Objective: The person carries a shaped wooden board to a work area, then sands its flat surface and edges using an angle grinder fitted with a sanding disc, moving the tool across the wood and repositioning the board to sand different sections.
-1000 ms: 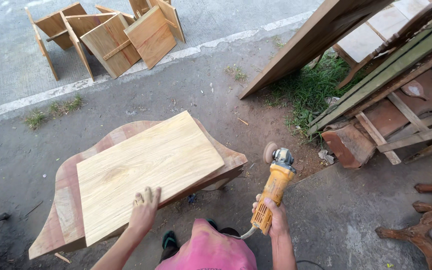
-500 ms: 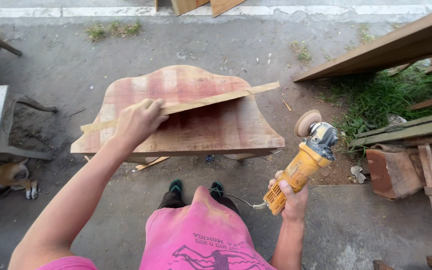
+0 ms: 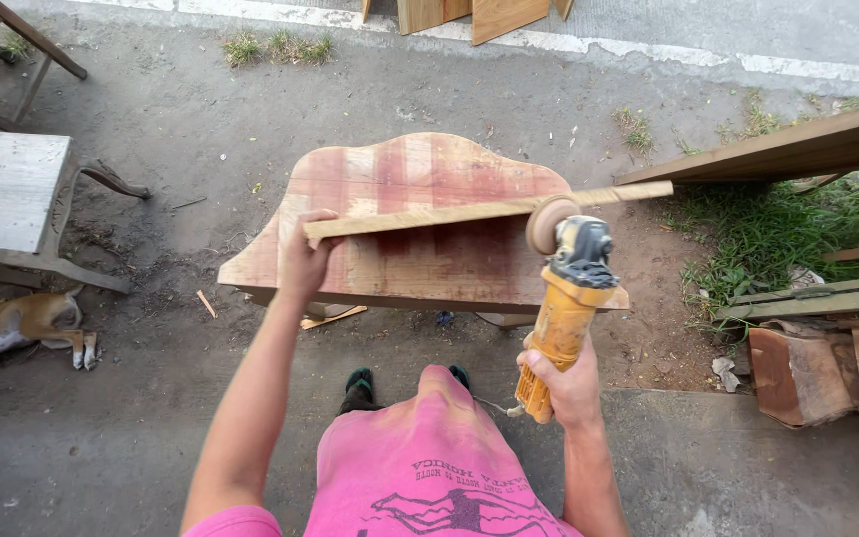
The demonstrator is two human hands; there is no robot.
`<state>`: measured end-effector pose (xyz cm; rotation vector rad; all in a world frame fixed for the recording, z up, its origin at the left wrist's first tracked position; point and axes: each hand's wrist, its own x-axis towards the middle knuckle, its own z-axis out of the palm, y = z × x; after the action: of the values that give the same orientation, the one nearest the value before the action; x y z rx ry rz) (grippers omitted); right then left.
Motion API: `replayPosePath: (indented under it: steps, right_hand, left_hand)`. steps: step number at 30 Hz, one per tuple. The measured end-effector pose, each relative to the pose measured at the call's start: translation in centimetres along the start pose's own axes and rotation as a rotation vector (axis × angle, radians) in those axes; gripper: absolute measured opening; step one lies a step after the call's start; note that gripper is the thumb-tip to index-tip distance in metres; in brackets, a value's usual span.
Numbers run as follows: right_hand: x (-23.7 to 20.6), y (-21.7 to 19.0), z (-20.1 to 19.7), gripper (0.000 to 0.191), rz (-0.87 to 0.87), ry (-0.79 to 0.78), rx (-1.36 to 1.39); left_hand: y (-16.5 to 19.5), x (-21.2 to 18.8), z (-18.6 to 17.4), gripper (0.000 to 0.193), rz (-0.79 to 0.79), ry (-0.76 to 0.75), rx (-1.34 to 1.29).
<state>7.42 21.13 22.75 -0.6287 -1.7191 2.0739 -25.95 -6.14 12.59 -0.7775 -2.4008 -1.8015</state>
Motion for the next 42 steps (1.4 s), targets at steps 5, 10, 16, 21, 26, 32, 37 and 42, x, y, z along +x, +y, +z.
replayPosePath:
  steps: [5,10,16,21,26,32,37,42]
  right_hand:
    - [-1.6,-0.2,7.7,0.048,0.036,-0.066,-0.207]
    - [-3.2,0.2,13.4,0.054,0.028,-0.057,-0.224]
    - [-5.4,-1.0,14.4,0.049,0.011,0.129,-0.103]
    - [-6.8,-2.9,13.4,0.049,-0.076,0.23,-0.152]
    - [-7.5,-2.7,14.2,0.048,-0.013,0.221,-0.172]
    - [-5.6,-2.1,17.4,0.053,0.093,0.056,-0.312]
    - [-5.3,-2.4,20.5,0.057,0.123,-0.078,-0.509]
    - [-4.9,-2.7,22.5,0.059,0.215,-0.147,-0.593]
  left_hand:
    - [-1.9,-0.2,-0.8,0.04,0.263,0.0,-0.06]
    - [-1.0,-0.7,-2.0,0.042,0.36,-0.057,0.029]
    - [-0.2,2.0,-1.4,0.035,0.342,-0.064,-0.026]
    - [0.4,2.5,-1.8,0.034,0.377,-0.048,-0.004]
    - [0.1,1.7,-2.1,0.036,0.301,-0.016,-0.049]
    - [-0.4,0.7,-2.9,0.038,0.239,-0.107,0.019]
    - [-0.3,-1.0,-3.0,0.043,0.314,-0.08,0.015]
    - [-0.5,-1.9,-2.9,0.047,0.313,-0.08,-0.012]
